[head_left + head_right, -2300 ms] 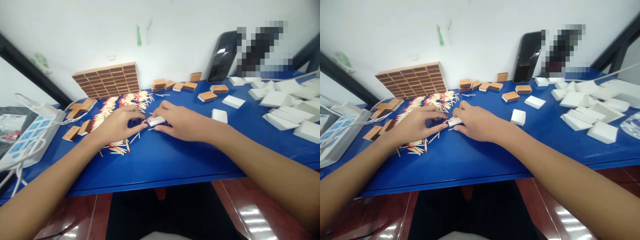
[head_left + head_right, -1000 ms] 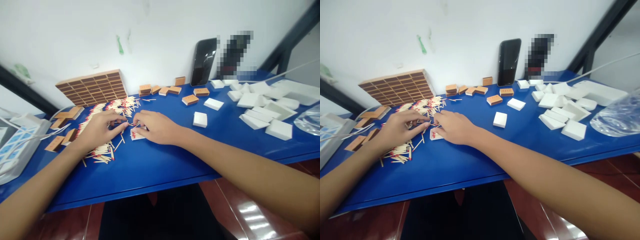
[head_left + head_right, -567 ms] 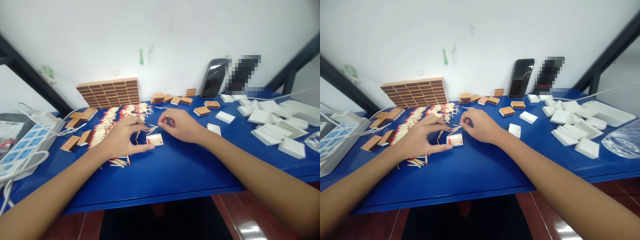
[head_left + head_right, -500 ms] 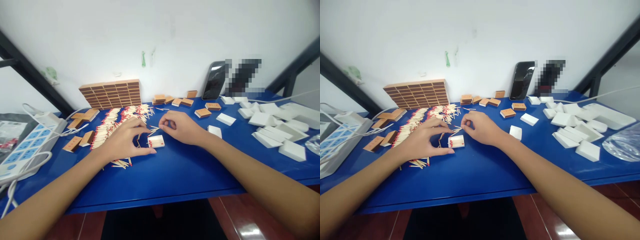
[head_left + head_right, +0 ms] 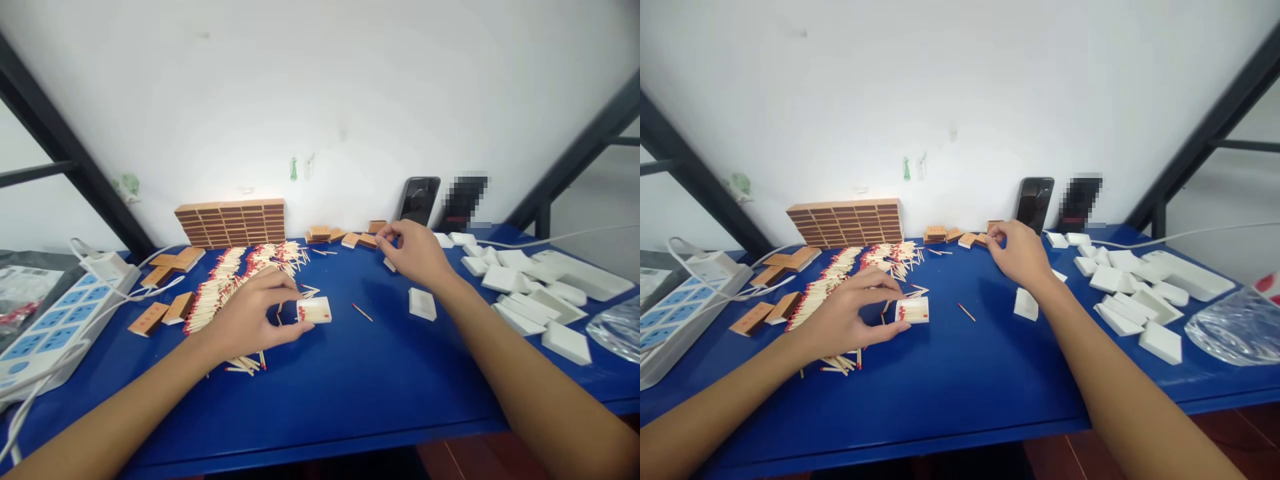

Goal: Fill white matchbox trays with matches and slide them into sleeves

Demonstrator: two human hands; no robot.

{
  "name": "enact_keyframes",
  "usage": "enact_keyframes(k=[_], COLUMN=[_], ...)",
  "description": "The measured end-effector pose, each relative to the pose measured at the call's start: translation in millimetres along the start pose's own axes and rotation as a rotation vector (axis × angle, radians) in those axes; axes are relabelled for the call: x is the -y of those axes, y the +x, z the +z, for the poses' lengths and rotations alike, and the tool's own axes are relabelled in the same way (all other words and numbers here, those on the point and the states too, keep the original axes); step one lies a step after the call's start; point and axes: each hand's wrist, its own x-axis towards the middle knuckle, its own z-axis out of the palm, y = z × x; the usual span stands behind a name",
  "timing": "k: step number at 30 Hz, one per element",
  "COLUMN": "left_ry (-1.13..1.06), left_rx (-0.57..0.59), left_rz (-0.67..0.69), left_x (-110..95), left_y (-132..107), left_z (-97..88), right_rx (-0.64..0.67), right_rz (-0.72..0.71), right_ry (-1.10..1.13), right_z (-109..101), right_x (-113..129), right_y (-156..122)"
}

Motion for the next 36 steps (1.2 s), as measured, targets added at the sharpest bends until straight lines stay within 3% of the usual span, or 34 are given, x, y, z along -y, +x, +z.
enact_keyframes(k=[5,9,15,20,23,26,29,36], left_ry=[0.002,-0.016,0.049,0.140,0.203,0.263,0.275,0.257], left_rx=[0.102,0.110,0.126,0.071,0.019,-0.034,-0.059,-0.048], left_rz=[-0.033,-0.044,0.019,0.042,0.075,0.119,0.154,0.194], left_x=[-1.9,-4.7,0.8,11.4,16.4,19.8,21.2,18.3], left_y=[-4.1,-5.9,-8.8,-11.4,-10.5,-8.9,-7.8,-5.3], left_z=[5.4,12.3,18.7,7.3,-1.6,-7.3,-8.6,-8.4], right_rx=[0.026,0.198,0.354,0.469,0.569,0.637,0.656,0.558], right_rz=[0.017,0.001,-0.074,-0.013,0.027,0.033,0.025,0.017], right_ry=[0.018,0.153,0.163,0.058,0.010,0.014,0.050,0.115], right_z=[2.2,16.5,56.3,97.6,109.4,104.3,86.2,36.3], right_x=[-2.5,18.0,65.0,102.9,114.6,113.4,101.0,58.8], right_y=[0.6,-4.6,12.3,44.1,51.8,46.8,30.6,-10.7])
